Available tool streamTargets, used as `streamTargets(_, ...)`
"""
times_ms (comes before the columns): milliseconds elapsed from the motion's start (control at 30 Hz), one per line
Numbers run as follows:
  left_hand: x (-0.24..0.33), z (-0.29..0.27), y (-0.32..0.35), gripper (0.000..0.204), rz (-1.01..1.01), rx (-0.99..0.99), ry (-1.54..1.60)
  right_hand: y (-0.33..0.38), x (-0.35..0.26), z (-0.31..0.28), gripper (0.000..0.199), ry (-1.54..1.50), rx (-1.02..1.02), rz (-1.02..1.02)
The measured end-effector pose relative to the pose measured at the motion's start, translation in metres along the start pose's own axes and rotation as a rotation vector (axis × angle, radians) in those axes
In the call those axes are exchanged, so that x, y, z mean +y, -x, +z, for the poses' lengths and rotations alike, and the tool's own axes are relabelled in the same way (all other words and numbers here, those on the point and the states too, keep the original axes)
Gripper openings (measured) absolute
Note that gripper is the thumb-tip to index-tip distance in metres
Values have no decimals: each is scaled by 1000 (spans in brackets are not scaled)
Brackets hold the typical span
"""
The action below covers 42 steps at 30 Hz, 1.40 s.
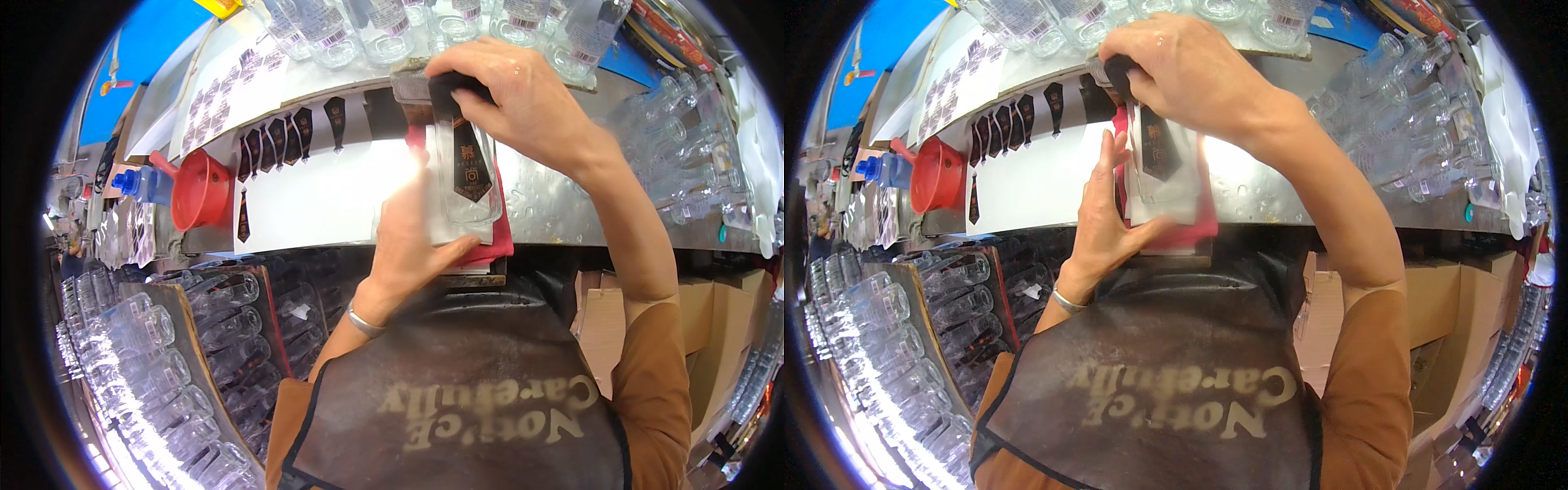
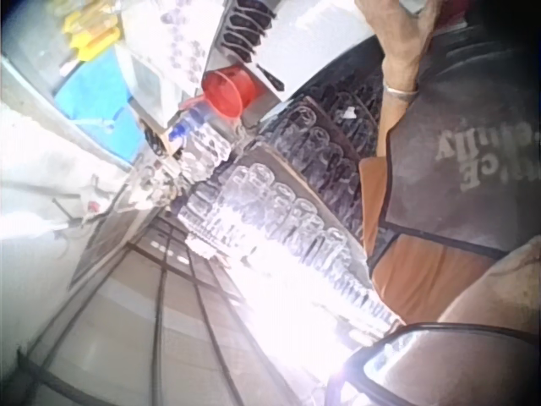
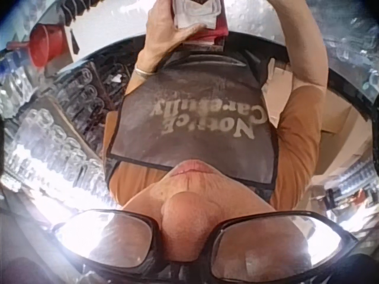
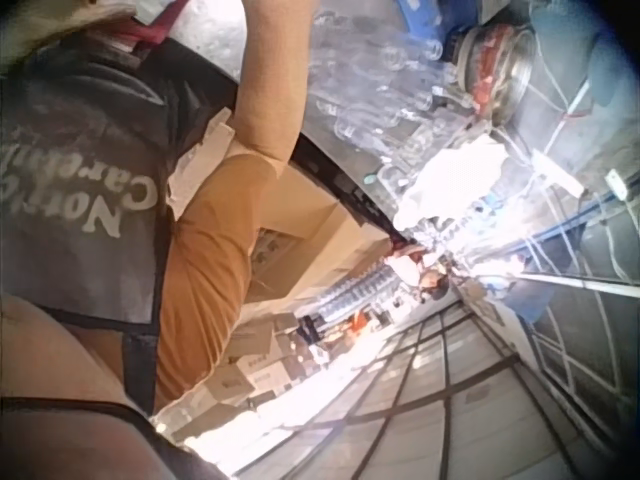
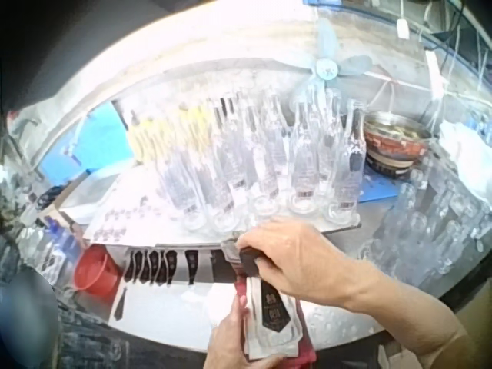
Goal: The person repeatedly picks up clear plastic bottles, applies a printed label to each bottle's body, smooths the label, and places the labeled bottle into a cardboard box. The person also retrieves bottles from a nearby tray and continues the labeling cycle.
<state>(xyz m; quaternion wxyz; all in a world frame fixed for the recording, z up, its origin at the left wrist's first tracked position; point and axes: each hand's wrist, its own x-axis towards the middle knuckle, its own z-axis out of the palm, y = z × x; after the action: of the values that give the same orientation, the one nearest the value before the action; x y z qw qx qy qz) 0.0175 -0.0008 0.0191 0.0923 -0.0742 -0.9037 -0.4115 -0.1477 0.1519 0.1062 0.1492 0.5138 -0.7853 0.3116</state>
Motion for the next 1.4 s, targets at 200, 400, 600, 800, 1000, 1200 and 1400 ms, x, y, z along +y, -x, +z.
streamTargets(200,-10,20,-5,92,127,229,59,57,-39,17,37,-144,-119,-101)
streamTargets(400,-1,21,-3,94,10,192,131,46,-1,15,23,-194,-11,130)
streamTargets(600,-9,20,-3,94,7,176,188,80,-9,21,33,-300,56,-5)
streamTargets(800,-11,15,-1,113,64,96,85,95,-30,4,24,-392,-63,241)
streamTargets(1000,-11,12,-1,113,69,114,32,39,-3,-11,25,-353,-2,360)
streamTargets(1200,-9,15,0,113,76,134,25,33,4,12,25,34,208,-46)
streamTargets(1400,-9,20,1,93,24,199,133,70,-45,9,21,-317,-209,40)
